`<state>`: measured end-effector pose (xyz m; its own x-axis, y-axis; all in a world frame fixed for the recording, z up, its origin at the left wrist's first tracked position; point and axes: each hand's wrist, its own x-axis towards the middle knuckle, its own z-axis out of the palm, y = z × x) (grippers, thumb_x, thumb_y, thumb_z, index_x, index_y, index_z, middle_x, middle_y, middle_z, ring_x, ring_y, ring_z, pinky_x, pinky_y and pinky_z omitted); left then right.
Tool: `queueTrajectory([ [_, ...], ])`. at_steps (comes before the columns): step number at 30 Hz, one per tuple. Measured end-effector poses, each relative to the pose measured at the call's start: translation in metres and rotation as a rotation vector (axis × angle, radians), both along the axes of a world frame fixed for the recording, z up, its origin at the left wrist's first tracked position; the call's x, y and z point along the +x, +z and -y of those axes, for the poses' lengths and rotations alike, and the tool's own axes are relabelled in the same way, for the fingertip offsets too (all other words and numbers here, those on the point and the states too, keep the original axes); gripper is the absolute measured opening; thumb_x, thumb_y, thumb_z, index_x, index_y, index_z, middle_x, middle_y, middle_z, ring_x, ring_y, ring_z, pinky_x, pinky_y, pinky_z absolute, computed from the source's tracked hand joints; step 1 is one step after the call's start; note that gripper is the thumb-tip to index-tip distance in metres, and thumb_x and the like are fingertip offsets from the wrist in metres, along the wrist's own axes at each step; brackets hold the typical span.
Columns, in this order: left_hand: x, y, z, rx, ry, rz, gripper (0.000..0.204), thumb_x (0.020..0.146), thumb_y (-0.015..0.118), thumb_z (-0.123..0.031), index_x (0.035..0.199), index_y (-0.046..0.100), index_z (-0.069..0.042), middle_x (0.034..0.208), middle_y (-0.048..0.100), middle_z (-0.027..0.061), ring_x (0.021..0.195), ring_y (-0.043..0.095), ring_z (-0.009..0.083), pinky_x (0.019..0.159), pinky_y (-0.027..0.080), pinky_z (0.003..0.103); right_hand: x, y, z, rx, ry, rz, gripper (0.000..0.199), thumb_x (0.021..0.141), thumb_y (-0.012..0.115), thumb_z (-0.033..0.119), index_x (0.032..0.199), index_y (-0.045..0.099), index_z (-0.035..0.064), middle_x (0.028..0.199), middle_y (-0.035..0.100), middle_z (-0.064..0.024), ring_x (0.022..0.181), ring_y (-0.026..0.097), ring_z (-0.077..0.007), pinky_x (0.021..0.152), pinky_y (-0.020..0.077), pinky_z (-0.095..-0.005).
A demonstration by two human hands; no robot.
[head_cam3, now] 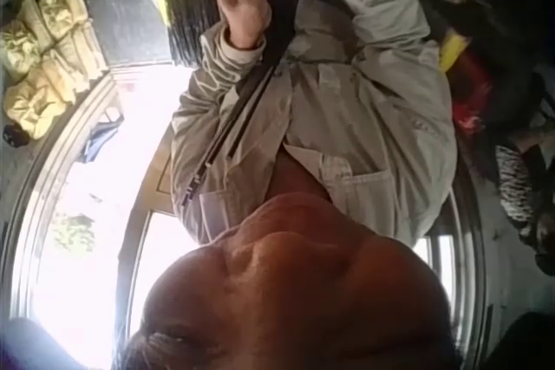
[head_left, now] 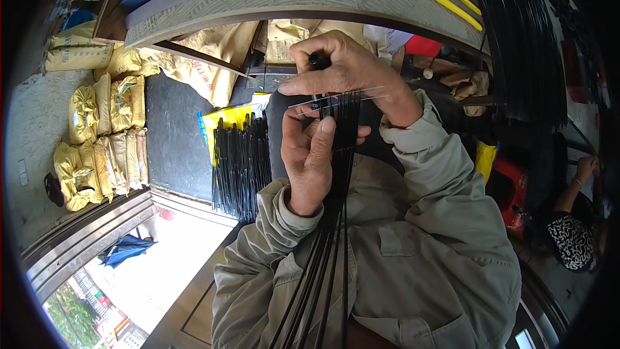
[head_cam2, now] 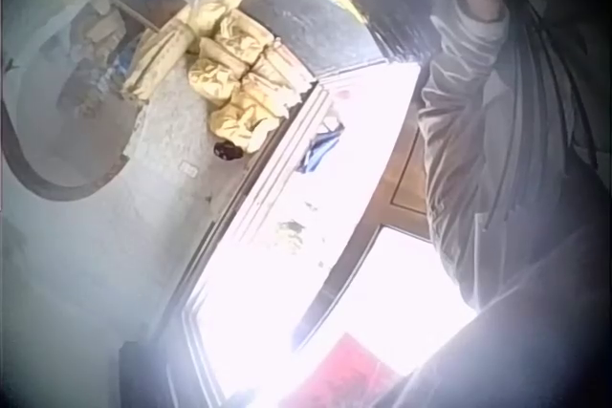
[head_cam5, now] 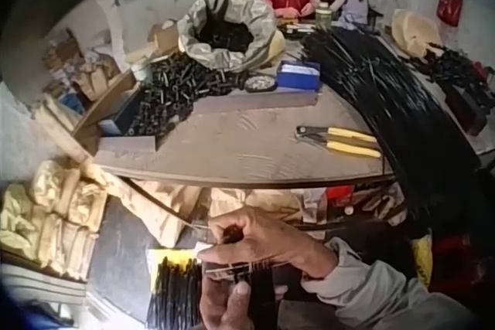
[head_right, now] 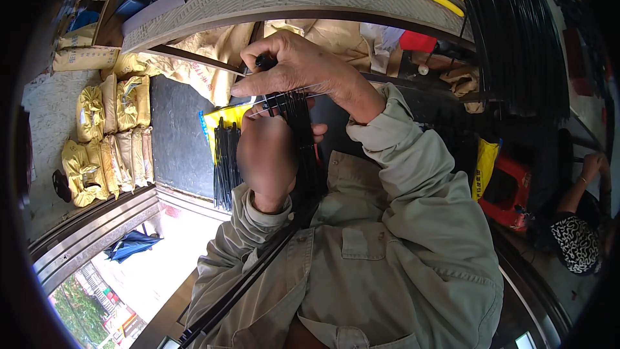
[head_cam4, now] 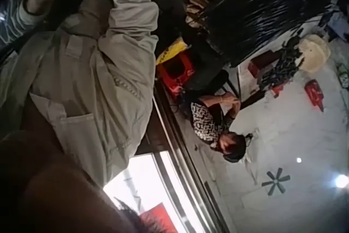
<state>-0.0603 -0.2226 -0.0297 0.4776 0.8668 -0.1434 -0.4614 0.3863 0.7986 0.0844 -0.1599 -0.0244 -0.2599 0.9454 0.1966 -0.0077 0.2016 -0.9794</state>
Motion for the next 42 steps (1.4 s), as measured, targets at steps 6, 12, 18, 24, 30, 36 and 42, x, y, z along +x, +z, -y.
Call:
queueTrajectory([
  [6, 0.004, 0.004, 0.001, 0.053, 0.055, -0.039, 0.027, 0.090, 0.047, -0.011, 0.112, 0.033, -0.002, 0.097, 0.058, 0.0233, 0.074, 0.064, 0.0271, 0.065, 0.054, 0.032, 0.001, 0.002, 0.000, 0.072, -0.021, 0.010, 0.037, 0.073, 0.070, 0.017, 0.054, 0.040, 0.0075, 0.050, 0.032, 0.0056, 0.047, 0.034, -0.0021, 0.042, 0.0235, -0.0230],
  [12, -0.002, 0.000, 0.000, 0.091, 0.022, 0.016, 0.028, 0.091, 0.043, -0.008, 0.115, 0.031, 0.001, 0.095, 0.059, 0.0181, 0.077, 0.064, 0.0249, 0.068, 0.053, 0.031, 0.002, -0.006, 0.009, 0.037, -0.095, -0.137, 0.030, 0.080, 0.064, 0.028, 0.066, 0.050, 0.0042, 0.055, 0.037, 0.0032, 0.049, 0.035, -0.0040, 0.045, 0.0270, -0.0215],
  [18, -0.003, -0.007, -0.009, 0.109, 0.204, 0.017, 0.024, 0.090, 0.046, -0.005, 0.112, 0.039, 0.000, 0.099, 0.058, 0.0122, 0.085, 0.059, 0.0166, 0.074, 0.049, 0.026, -0.029, -0.029, 0.072, -0.162, -0.540, -0.847, 0.042, 0.086, 0.054, 0.035, 0.101, 0.058, -0.0033, 0.069, 0.047, 0.0001, 0.059, 0.040, -0.0056, 0.051, 0.0331, -0.0198],
  [24, -0.004, 0.000, -0.004, 0.237, 0.278, -0.074, 0.023, 0.090, 0.046, -0.005, 0.112, 0.041, -0.001, 0.100, 0.056, 0.0081, 0.087, 0.053, 0.0108, 0.078, 0.045, 0.024, -0.046, -0.005, 0.079, -0.231, -0.676, -0.551, 0.038, 0.086, 0.056, 0.027, 0.105, 0.057, -0.0056, 0.074, 0.050, 0.0000, 0.062, 0.042, -0.0056, 0.055, 0.0360, -0.0196],
  [30, -0.006, 0.001, 0.000, 0.211, 0.336, -0.042, 0.022, 0.090, 0.046, -0.004, 0.111, 0.042, -0.001, 0.099, 0.055, 0.0071, 0.085, 0.053, 0.0102, 0.078, 0.044, 0.024, -0.057, -0.004, 0.080, -0.223, -0.733, -0.659, 0.033, 0.085, 0.057, 0.023, 0.101, 0.058, -0.0058, 0.074, 0.050, -0.0008, 0.063, 0.042, -0.0053, 0.057, 0.0371, -0.0192],
  [36, -0.013, -0.003, -0.001, 0.240, 0.361, -0.076, 0.022, 0.089, 0.048, -0.004, 0.110, 0.043, -0.002, 0.100, 0.055, 0.0069, 0.087, 0.053, 0.0099, 0.081, 0.043, 0.024, -0.064, -0.015, 0.077, -0.086, -0.676, -0.510, 0.026, 0.079, 0.065, 0.018, 0.093, 0.061, -0.0042, 0.079, 0.056, -0.0035, 0.069, 0.047, -0.0060, 0.060, 0.0385, -0.0201],
  [42, -0.037, 0.008, -0.018, 0.052, 0.136, -0.022, 0.024, 0.082, 0.057, 0.002, 0.105, 0.049, 0.000, 0.097, 0.059, 0.0075, 0.087, 0.055, 0.0112, 0.081, 0.043, 0.024, -0.055, -0.016, 0.083, -0.146, -0.460, -0.347, 0.016, 0.074, 0.069, 0.011, 0.080, 0.063, -0.0020, 0.076, 0.060, -0.0030, 0.069, 0.049, -0.0058, 0.061, 0.0379, -0.0204],
])
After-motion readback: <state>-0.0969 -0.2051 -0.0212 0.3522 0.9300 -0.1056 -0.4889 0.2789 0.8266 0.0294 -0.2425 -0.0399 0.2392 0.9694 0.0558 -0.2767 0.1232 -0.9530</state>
